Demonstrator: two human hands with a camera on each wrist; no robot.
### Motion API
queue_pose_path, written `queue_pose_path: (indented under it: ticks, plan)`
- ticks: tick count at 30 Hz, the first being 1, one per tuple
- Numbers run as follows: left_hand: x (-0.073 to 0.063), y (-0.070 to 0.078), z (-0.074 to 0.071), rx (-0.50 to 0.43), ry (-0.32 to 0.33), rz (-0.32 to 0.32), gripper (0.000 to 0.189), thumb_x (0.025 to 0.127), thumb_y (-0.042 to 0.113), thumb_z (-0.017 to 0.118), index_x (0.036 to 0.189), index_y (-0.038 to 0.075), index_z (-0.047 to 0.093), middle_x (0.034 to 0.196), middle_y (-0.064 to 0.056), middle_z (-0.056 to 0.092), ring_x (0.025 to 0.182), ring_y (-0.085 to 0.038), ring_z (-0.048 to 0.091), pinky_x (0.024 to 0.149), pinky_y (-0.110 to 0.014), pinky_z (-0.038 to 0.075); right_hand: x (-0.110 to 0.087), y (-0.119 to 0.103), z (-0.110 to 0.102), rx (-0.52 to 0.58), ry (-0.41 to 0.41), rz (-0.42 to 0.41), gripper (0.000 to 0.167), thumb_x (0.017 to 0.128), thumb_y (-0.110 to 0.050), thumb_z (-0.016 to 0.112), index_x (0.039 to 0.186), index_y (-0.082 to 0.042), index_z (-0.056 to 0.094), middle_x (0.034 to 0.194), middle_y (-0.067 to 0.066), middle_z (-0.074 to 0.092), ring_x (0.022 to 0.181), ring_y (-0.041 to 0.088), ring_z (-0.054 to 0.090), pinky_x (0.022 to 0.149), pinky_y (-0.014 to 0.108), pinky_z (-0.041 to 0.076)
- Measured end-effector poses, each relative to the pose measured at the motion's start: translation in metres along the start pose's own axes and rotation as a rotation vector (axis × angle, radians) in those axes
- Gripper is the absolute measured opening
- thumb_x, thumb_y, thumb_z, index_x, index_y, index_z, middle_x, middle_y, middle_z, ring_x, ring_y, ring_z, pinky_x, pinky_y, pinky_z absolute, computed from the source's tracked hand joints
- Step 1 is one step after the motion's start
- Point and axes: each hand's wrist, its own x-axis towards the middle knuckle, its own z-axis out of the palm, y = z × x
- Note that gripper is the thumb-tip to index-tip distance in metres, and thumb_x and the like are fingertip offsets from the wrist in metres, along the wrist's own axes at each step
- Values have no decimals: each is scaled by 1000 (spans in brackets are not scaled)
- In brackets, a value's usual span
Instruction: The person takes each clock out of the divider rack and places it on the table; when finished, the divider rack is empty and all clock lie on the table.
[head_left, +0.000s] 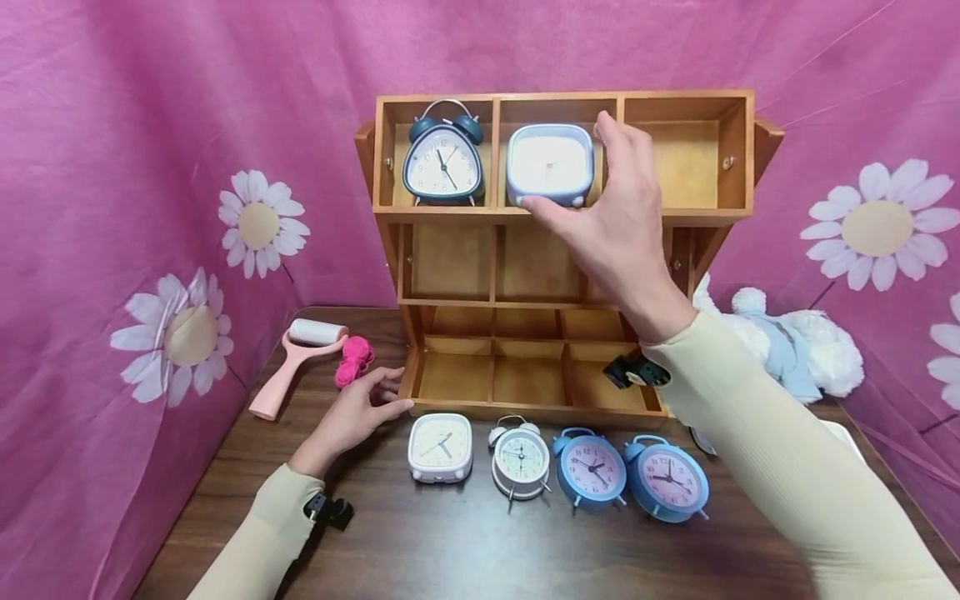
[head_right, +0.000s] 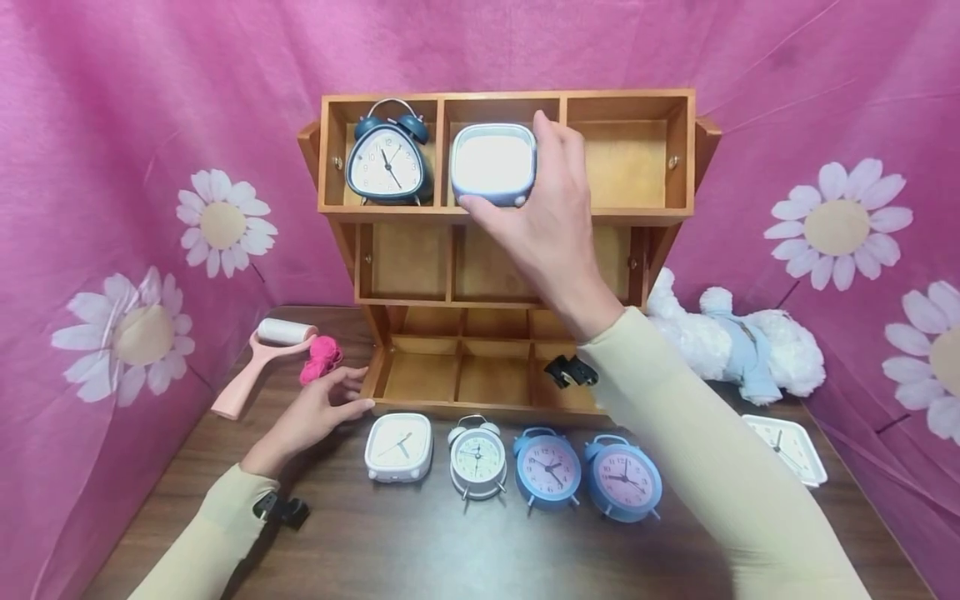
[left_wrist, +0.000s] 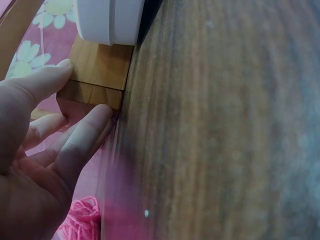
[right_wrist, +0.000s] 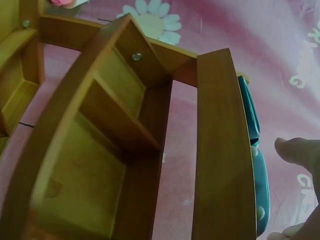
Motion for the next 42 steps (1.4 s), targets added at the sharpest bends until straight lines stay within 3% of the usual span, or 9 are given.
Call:
queue_pose_path:
  ticks: [10,21,28,42]
  plan:
    - [2,-2,1,-2,0,-4,54,102,22,85,149,2,67,120,-17,82,111,-28,79,90,-30,61,17,-13,12,-77,-114,197,123,82,-44,98,176,-7,28,174,11,36,154,25,47,130,33,39]
    - [2,-1,-1,-4,8,5,54,101,20,86,148,1,67,119,-17,82,110,-28,79,88,-27,61,24,-21,21,-191,-181,308,131,87,-53,91,179,-5,12,180,10,27,156,27,48,134,36,38]
    - [1,-1,-1,-5,3,-1,54,102,21,85,149,2,67,120,-17,82,111,-28,79,89,-28,60,25,-21,24,-222,-170,324,128,88,-50,91,179,-4,14,178,11,29,155,29,50,133,39,41]
    - [1,-3,1,-5,-4,-1,55,103,25,84,150,3,66,121,-16,82,112,-27,79,91,-33,61,21,-23,21,-213,-94,258,120,85,-48,92,177,-7,25,171,11,36,147,27,54,128,35,46]
